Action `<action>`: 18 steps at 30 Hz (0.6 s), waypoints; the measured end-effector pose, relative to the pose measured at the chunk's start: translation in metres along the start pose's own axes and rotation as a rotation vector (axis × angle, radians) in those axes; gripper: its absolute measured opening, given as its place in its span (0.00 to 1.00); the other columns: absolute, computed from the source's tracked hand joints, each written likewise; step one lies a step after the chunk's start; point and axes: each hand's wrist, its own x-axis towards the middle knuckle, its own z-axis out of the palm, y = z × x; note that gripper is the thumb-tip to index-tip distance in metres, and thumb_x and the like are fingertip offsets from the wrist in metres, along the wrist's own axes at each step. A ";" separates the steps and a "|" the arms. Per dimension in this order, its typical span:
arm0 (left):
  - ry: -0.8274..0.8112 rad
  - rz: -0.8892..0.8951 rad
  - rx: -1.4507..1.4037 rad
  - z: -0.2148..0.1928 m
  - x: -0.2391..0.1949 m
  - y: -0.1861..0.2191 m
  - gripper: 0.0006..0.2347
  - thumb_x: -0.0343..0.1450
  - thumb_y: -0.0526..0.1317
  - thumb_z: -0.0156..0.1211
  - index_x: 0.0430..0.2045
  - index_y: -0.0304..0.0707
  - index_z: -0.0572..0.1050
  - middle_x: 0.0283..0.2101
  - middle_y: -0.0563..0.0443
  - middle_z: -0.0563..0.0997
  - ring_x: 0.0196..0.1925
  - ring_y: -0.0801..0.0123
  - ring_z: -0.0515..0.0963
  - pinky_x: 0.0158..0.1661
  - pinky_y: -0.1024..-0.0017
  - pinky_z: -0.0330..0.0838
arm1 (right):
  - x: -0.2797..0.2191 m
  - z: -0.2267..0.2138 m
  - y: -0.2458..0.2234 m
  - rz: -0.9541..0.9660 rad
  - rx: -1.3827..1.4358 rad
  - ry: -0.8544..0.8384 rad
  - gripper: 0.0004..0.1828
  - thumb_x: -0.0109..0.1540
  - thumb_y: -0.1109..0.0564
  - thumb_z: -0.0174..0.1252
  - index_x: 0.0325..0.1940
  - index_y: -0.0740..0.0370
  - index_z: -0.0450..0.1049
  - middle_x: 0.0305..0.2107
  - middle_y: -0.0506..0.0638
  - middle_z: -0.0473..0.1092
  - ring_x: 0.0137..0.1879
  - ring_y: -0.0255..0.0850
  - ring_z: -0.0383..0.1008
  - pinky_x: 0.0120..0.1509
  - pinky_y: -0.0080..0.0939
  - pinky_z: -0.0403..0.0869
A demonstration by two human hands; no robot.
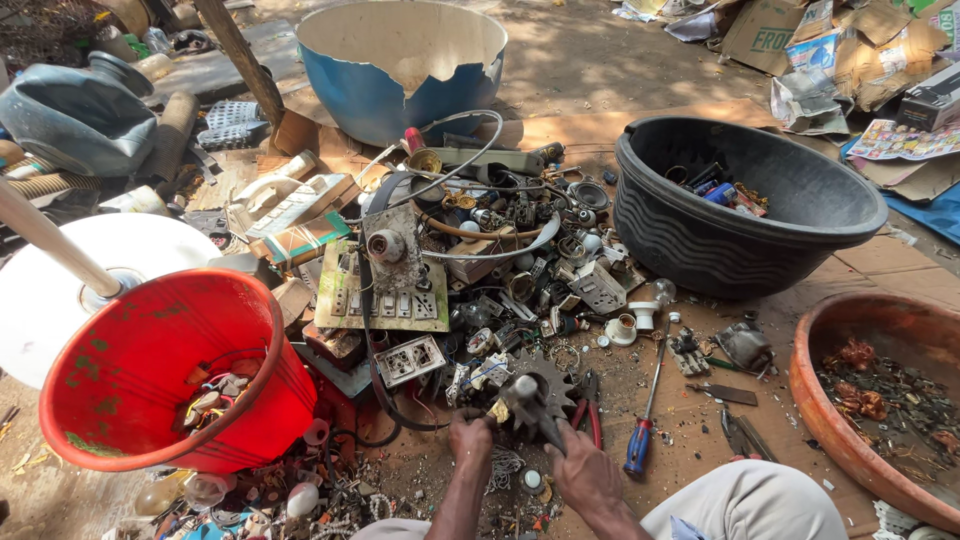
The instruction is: The person sits on the ground and uses a hammer to break apart small electronic components, such as light bulb bases and plastic casings, on a metal gear. They also use pliers to strip wires and separate parts. The debris is scattered on the ground around them.
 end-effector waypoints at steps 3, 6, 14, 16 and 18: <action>-0.204 -0.086 -0.386 -0.009 -0.004 -0.005 0.10 0.71 0.26 0.56 0.46 0.27 0.72 0.35 0.38 0.79 0.26 0.65 0.74 0.32 0.65 0.79 | 0.006 -0.008 0.006 0.229 0.312 -0.168 0.20 0.67 0.43 0.55 0.53 0.60 0.73 0.23 0.48 0.72 0.24 0.37 0.73 0.29 0.43 0.75; -0.458 -0.138 -0.611 -0.009 -0.017 0.000 0.10 0.73 0.30 0.52 0.46 0.24 0.74 0.33 0.41 0.76 0.24 0.70 0.73 0.34 0.61 0.85 | 0.011 -0.006 0.010 0.407 0.542 -0.253 0.19 0.69 0.46 0.55 0.50 0.66 0.72 0.26 0.50 0.69 0.25 0.40 0.71 0.31 0.48 0.76; -0.473 -0.168 -0.315 -0.016 -0.067 0.011 0.12 0.73 0.28 0.58 0.49 0.20 0.75 0.29 0.42 0.81 0.24 0.67 0.78 0.34 0.61 0.84 | -0.009 -0.022 -0.012 -0.342 0.388 0.318 0.26 0.61 0.54 0.60 0.62 0.68 0.71 0.50 0.60 0.73 0.54 0.47 0.75 0.59 0.43 0.74; -0.521 -0.090 -0.257 -0.018 -0.070 0.000 0.12 0.72 0.33 0.62 0.46 0.22 0.76 0.26 0.46 0.79 0.22 0.68 0.75 0.30 0.63 0.82 | -0.011 -0.027 -0.018 -0.280 0.562 0.107 0.20 0.62 0.54 0.60 0.56 0.66 0.77 0.46 0.55 0.77 0.52 0.42 0.78 0.58 0.41 0.77; -0.498 -0.001 -0.127 -0.018 -0.074 -0.006 0.11 0.71 0.36 0.66 0.42 0.24 0.79 0.26 0.49 0.80 0.21 0.71 0.74 0.26 0.65 0.79 | -0.009 -0.026 -0.018 -0.169 0.702 -0.031 0.16 0.63 0.54 0.60 0.51 0.65 0.80 0.41 0.51 0.80 0.49 0.40 0.80 0.56 0.39 0.79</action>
